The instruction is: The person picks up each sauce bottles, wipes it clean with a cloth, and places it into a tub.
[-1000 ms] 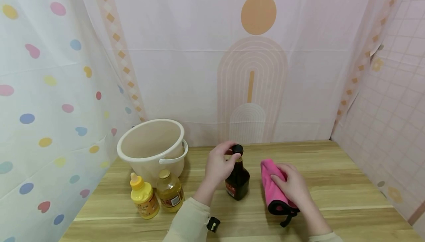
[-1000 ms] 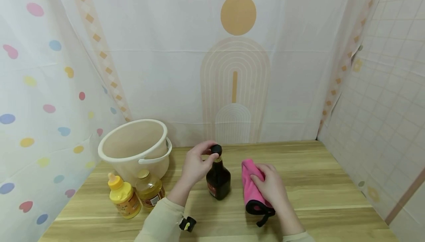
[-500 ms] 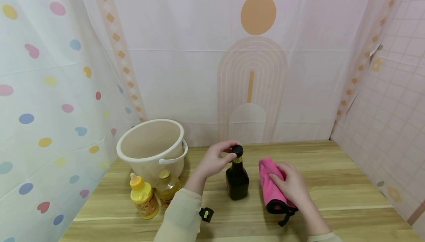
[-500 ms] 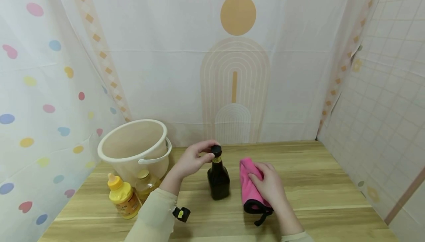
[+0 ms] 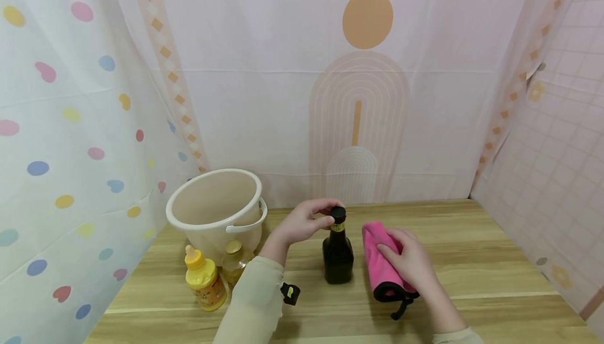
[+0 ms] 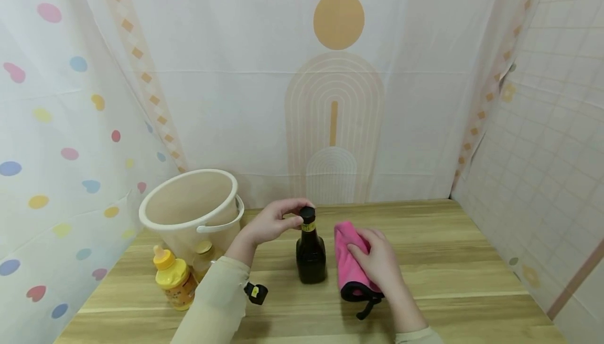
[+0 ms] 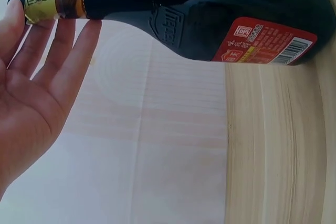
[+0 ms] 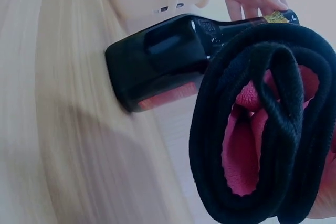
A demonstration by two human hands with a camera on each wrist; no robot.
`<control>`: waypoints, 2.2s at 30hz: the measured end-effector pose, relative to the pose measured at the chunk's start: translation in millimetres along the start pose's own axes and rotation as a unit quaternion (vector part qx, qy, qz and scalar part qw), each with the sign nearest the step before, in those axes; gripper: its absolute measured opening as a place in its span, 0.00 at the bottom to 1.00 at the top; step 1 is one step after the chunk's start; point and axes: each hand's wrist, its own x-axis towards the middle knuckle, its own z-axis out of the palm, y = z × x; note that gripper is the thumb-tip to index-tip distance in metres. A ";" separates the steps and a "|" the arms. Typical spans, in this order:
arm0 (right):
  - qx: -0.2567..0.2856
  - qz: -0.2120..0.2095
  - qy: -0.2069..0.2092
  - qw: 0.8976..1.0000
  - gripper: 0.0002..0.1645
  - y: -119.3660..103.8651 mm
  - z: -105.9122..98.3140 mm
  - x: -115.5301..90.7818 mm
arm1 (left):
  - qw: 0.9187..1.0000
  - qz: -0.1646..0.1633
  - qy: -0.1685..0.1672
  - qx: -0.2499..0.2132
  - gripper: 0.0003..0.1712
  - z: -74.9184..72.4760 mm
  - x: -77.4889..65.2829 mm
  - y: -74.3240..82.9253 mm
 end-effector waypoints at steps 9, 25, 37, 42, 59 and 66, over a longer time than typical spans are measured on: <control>0.026 -0.003 0.001 1.000 0.21 -7.5 -0.9 2.8 | 0.999 -0.013 0.018 -0.036 0.19 2.7 -3.6 -2.4; 0.081 -0.087 0.069 0.991 0.22 -33.9 1.9 23.1 | 0.974 -0.028 0.224 0.026 0.23 32.6 -9.6 22.4; 0.110 -0.102 0.076 0.986 0.23 -44.5 10.3 30.3 | 0.954 -0.040 0.283 0.094 0.11 42.0 -8.6 22.1; 0.118 -0.107 0.059 0.985 0.22 -40.9 16.6 32.5 | 0.955 -0.039 0.278 0.098 0.11 41.7 -8.1 21.1; 0.081 -0.088 0.002 0.993 0.15 -21.7 36.6 28.3 | 0.957 -0.033 0.275 0.089 0.09 41.2 -7.8 19.9; 0.067 -0.055 -0.024 0.996 0.12 -10.9 40.4 24.6 | 0.957 -0.033 0.273 0.094 0.09 41.8 -6.6 19.1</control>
